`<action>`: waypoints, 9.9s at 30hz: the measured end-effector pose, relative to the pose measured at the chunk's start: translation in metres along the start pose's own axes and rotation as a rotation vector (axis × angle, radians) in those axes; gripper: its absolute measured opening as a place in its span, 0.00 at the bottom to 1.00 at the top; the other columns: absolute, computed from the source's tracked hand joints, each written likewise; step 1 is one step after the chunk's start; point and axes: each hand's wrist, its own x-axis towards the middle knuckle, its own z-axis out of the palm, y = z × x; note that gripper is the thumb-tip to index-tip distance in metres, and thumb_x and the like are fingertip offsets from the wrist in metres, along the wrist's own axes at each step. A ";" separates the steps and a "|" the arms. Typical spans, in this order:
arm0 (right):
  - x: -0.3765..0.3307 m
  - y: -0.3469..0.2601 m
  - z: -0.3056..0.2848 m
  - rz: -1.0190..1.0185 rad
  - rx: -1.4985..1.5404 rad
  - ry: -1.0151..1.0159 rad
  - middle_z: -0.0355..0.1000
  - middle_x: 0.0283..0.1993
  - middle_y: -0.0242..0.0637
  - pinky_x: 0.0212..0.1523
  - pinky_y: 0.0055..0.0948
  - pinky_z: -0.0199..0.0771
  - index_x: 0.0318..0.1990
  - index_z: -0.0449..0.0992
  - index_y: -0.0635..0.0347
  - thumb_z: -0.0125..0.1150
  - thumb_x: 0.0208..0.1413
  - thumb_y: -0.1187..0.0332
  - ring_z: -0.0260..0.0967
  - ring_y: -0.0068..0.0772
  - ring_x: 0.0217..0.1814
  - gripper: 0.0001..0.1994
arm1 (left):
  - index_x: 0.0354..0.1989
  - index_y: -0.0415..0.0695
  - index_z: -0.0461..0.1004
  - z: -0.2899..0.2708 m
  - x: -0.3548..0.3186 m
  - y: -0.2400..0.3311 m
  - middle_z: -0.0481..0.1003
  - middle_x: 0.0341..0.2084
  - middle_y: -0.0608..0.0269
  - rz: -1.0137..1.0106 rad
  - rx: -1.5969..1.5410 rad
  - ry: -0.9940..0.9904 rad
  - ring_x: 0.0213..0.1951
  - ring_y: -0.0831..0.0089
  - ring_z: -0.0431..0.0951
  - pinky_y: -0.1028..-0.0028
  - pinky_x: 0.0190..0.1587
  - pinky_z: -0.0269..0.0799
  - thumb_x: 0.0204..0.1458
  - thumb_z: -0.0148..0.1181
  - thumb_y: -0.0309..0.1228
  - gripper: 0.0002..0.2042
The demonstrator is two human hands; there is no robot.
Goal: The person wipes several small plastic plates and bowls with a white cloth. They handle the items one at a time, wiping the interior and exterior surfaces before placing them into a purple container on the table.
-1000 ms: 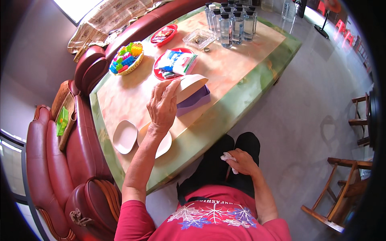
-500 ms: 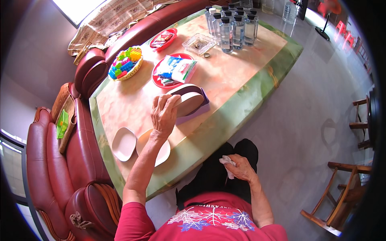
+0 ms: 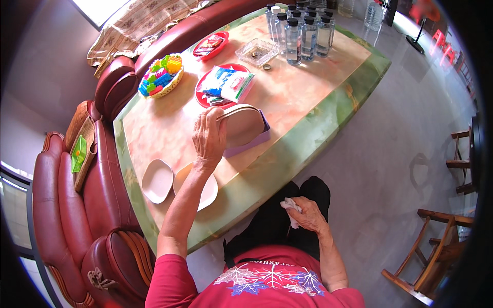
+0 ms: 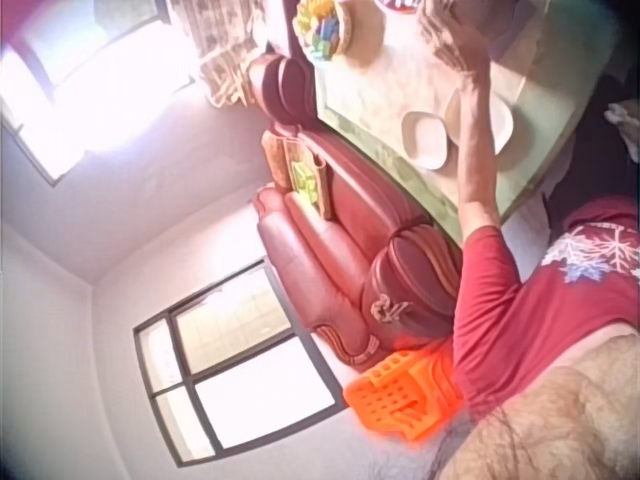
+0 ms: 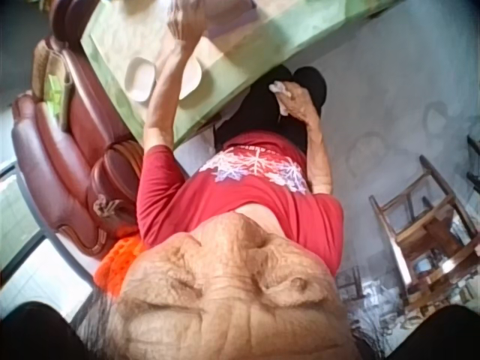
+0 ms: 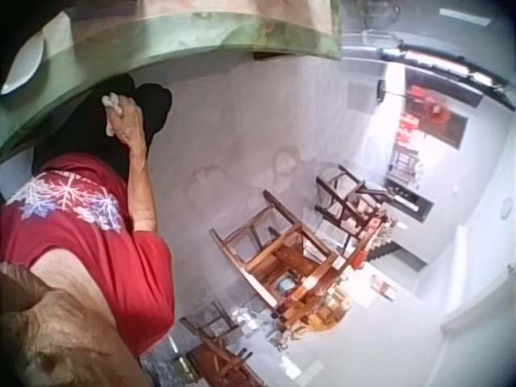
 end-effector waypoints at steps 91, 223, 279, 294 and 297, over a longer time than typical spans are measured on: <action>0.011 -0.103 0.023 -0.764 -0.268 0.470 0.69 0.54 0.47 0.59 0.51 0.57 0.49 0.76 0.56 0.64 0.43 0.65 0.65 0.50 0.59 0.21 | 0.50 0.38 0.72 -0.084 -0.153 0.128 0.76 0.42 0.66 -1.038 -1.466 -0.467 0.45 0.77 0.73 0.73 0.51 0.71 0.49 0.67 0.24 0.19; 0.026 -0.088 0.003 -0.704 -0.032 0.633 0.71 0.47 0.44 0.50 0.42 0.67 0.45 0.76 0.60 0.62 0.48 0.59 0.68 0.51 0.50 0.19 | 0.45 0.38 0.78 -0.095 -0.130 0.149 0.79 0.41 0.66 -0.905 -1.310 -0.577 0.45 0.79 0.75 0.76 0.50 0.71 0.50 0.66 0.19 0.13; 0.038 -0.073 0.025 -0.485 -0.081 0.808 0.65 0.59 0.53 0.59 0.42 0.63 0.58 0.67 0.66 0.52 0.58 0.75 0.64 0.54 0.60 0.19 | 0.56 0.45 0.68 -0.063 -0.146 0.145 0.73 0.52 0.58 -1.169 -1.685 -0.123 0.54 0.63 0.74 0.58 0.56 0.73 0.55 0.58 0.21 0.20; -0.002 -0.069 0.007 -0.063 1.103 0.300 0.74 0.39 0.27 0.29 0.17 0.70 0.54 0.71 0.62 0.68 0.53 0.67 0.70 0.14 0.34 0.22 | 0.67 0.49 0.55 -0.060 -0.132 0.134 0.64 0.59 0.54 -1.334 -1.807 -0.100 0.60 0.61 0.67 0.60 0.58 0.70 0.55 0.60 0.24 0.31; -0.008 -0.084 0.001 -0.224 0.780 0.351 0.75 0.38 0.33 0.32 0.21 0.72 0.51 0.72 0.64 0.68 0.52 0.70 0.72 0.21 0.35 0.19 | 0.71 0.52 0.45 -0.063 -0.126 0.147 0.55 0.65 0.51 -1.109 -1.287 -0.134 0.65 0.59 0.59 0.62 0.60 0.66 0.52 0.63 0.25 0.40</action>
